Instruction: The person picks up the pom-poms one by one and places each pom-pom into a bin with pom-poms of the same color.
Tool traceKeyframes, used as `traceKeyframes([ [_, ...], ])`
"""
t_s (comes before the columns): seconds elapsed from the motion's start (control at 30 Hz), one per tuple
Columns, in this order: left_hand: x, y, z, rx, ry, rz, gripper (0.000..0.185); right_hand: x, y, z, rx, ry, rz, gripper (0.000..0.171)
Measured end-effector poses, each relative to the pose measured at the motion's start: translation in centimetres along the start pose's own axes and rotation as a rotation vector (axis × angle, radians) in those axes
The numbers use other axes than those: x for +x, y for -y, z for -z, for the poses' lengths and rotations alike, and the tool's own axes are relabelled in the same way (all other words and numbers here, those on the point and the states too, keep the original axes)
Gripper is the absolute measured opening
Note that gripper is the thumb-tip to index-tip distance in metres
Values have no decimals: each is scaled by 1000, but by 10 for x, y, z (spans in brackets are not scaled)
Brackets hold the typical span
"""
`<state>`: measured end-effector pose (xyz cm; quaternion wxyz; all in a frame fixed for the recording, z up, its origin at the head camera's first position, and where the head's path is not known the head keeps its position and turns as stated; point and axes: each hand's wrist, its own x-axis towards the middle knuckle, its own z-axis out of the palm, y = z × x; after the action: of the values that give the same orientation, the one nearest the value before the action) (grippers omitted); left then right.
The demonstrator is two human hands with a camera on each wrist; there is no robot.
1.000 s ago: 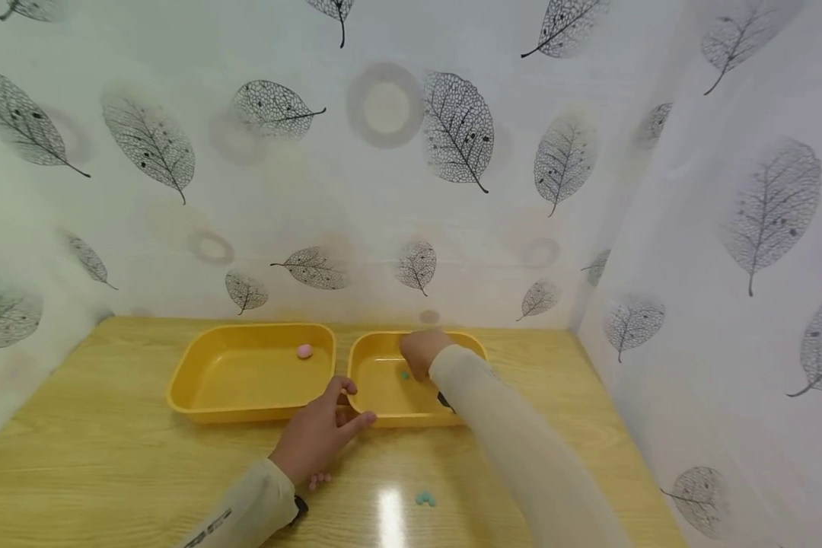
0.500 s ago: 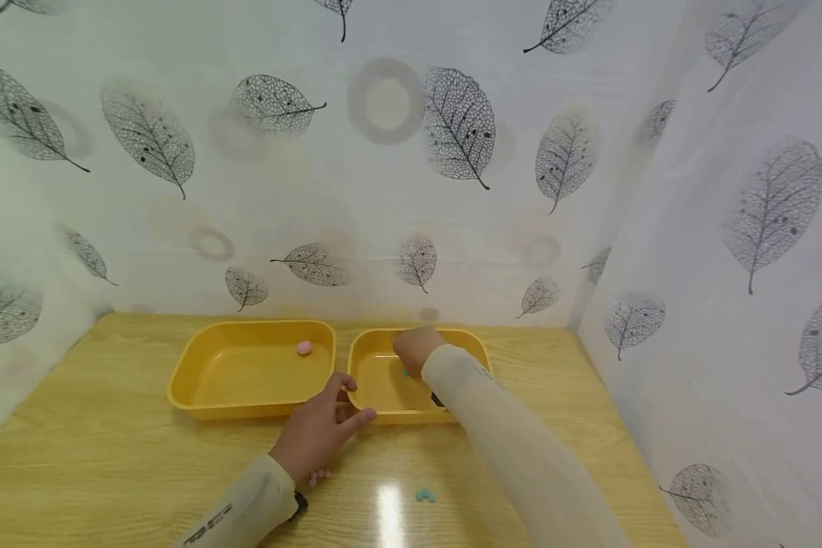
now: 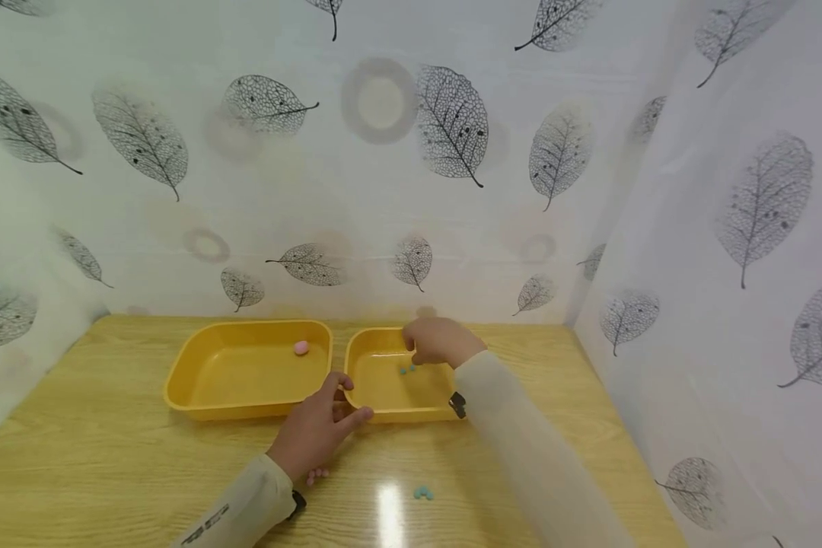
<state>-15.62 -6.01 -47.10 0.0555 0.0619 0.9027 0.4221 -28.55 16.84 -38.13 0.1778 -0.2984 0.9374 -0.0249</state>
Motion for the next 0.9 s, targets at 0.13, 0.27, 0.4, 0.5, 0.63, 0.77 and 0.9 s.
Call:
traceKeyframes([
  [0.13, 1, 0, -2, -16, 4, -6, 61, -18, -10, -6, 82, -85, 17, 17],
  [0.27, 1, 1, -3, -16, 2, -5, 59, -38, -15, -17, 149, -171, 2, 14],
  [0.4, 2, 2, -3, 14, -15, -16, 58, -62, -15, -32, 226, -289, -25, 14],
  [0.5, 2, 3, -3, 12, -6, -22, 60, -79, -13, -47, 290, -373, -55, 12],
  [0.63, 4, 4, -1, 4, -5, -7, 61, -87, -6, -60, 289, -434, 12, 10],
  [0.77, 3, 4, 1, 11, -11, 7, 60, -86, 3, -59, 257, -450, 88, 10],
  [0.9, 2, 3, -2, -25, 16, 35, 61, -94, 13, -52, 273, -410, 124, 10],
])
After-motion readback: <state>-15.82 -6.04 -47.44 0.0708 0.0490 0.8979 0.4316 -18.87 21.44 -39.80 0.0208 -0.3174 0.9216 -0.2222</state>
